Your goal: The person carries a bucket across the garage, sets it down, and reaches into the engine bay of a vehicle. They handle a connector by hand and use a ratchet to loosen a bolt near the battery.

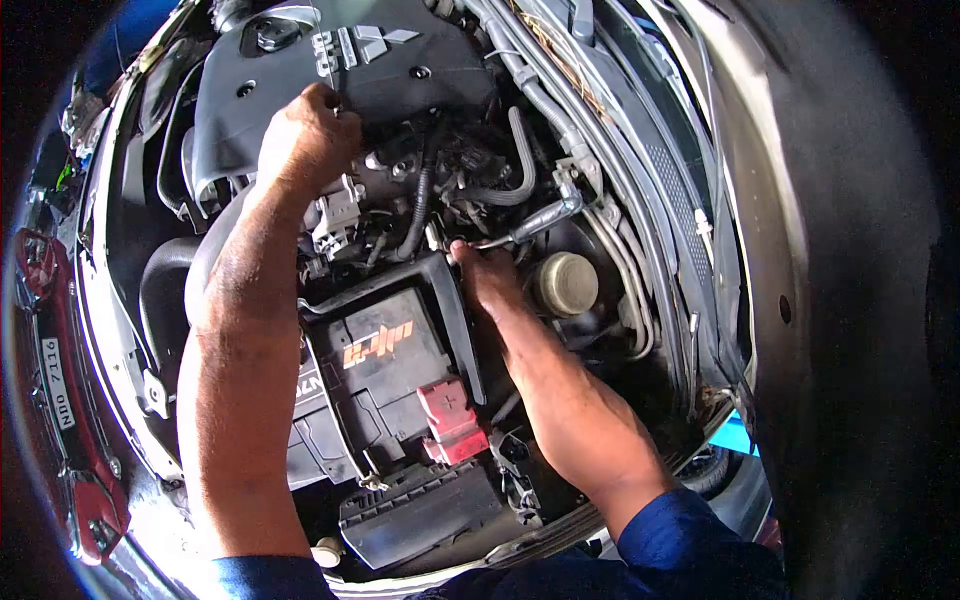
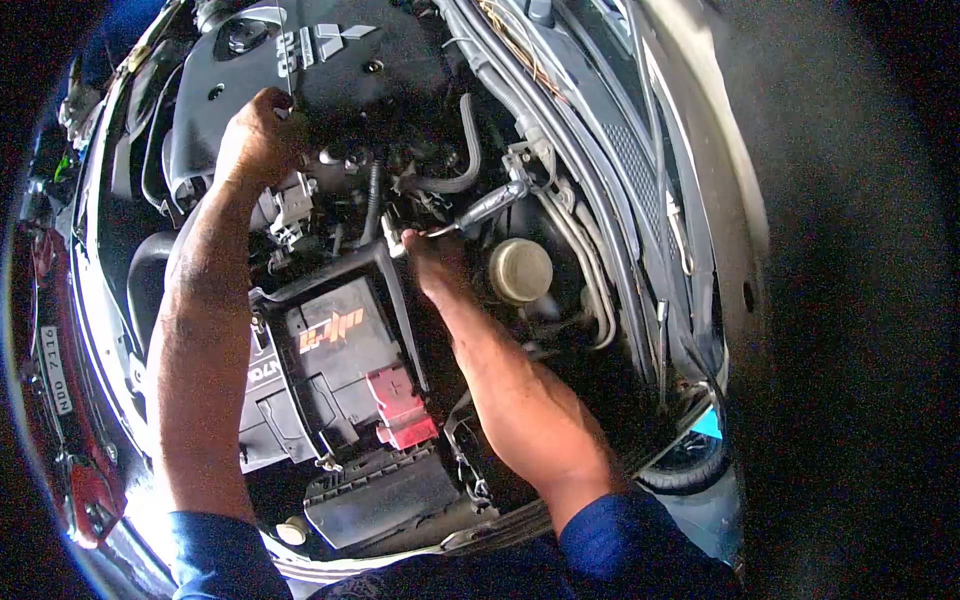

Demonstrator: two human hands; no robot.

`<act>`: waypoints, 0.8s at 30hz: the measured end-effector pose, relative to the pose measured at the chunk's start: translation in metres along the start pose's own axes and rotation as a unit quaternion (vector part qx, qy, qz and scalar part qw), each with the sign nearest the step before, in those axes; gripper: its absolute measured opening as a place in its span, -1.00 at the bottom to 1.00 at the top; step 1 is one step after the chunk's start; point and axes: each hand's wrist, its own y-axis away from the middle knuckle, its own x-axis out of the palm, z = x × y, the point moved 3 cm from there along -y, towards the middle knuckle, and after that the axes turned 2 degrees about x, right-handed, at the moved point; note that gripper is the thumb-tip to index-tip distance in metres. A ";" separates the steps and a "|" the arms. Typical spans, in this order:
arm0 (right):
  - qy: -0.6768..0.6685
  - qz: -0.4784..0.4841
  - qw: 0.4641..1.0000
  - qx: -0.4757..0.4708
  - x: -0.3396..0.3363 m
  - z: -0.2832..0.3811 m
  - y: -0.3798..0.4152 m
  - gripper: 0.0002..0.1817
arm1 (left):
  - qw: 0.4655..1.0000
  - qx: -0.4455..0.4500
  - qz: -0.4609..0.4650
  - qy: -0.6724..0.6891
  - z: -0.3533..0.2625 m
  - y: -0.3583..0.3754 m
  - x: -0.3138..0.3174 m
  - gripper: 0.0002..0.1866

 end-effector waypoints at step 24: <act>-0.037 -0.013 0.997 -0.068 0.006 0.015 0.000 -0.69 | 0.772 0.564 0.067 -0.286 -0.056 0.065 0.071 -0.84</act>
